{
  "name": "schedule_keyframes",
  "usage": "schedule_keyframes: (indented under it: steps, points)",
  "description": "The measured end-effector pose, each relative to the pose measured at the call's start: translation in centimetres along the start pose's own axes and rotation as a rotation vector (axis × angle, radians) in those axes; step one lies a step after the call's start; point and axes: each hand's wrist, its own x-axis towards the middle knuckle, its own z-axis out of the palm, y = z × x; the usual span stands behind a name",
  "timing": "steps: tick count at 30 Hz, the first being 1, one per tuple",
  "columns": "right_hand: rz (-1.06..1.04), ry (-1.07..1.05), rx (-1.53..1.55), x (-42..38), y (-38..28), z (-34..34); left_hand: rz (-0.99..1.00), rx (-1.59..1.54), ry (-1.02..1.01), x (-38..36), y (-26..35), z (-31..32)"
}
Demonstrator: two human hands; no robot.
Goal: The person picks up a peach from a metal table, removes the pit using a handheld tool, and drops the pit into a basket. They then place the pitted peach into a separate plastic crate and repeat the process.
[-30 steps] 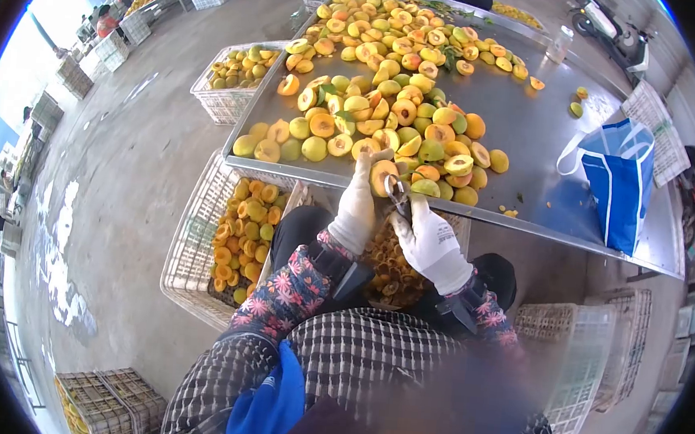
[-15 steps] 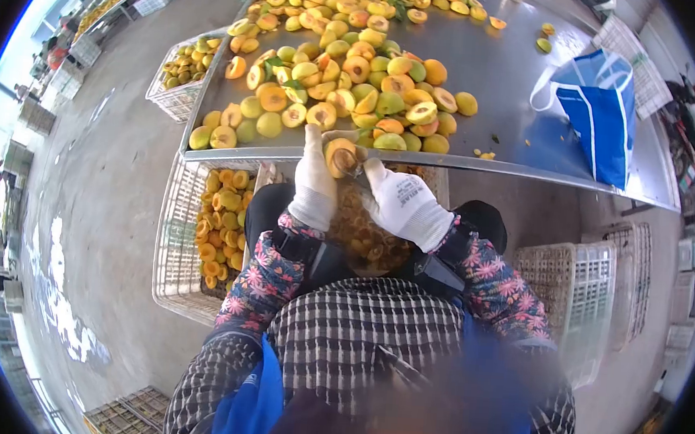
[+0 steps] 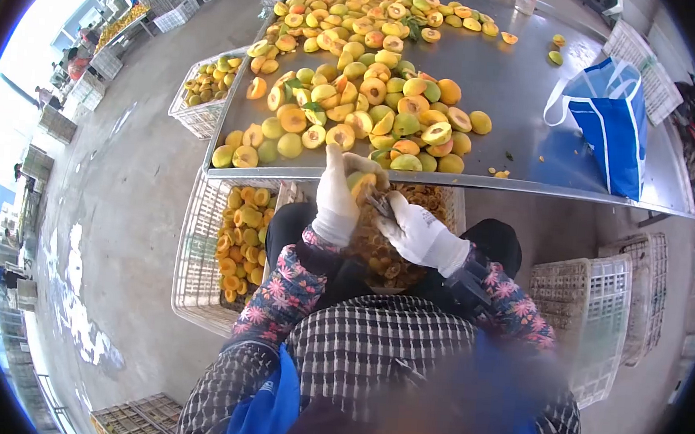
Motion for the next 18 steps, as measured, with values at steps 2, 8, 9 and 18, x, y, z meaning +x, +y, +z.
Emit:
schedule_keyframes:
  steps: [2, 8, 9, 18]
  points:
    - [-0.052, -0.034, -0.088, -0.4, 0.5, -0.4, -0.111, -0.031, -0.013, -0.1, 0.1, -0.1]
    - [-0.074, 0.144, 0.097, -0.2, 0.8, 2.6, -0.107, -0.303, 0.288, -0.1, -0.6, 1.8]
    - [-0.075, 0.129, 0.106, -0.3, 0.5, 2.4, -0.12, -0.297, 0.298, -0.3, -0.2, 1.9]
    - [-0.069, -0.041, 0.056, -0.3, 1.8, 0.9, -0.295, 0.004, -0.005, 0.8, 0.3, -0.8]
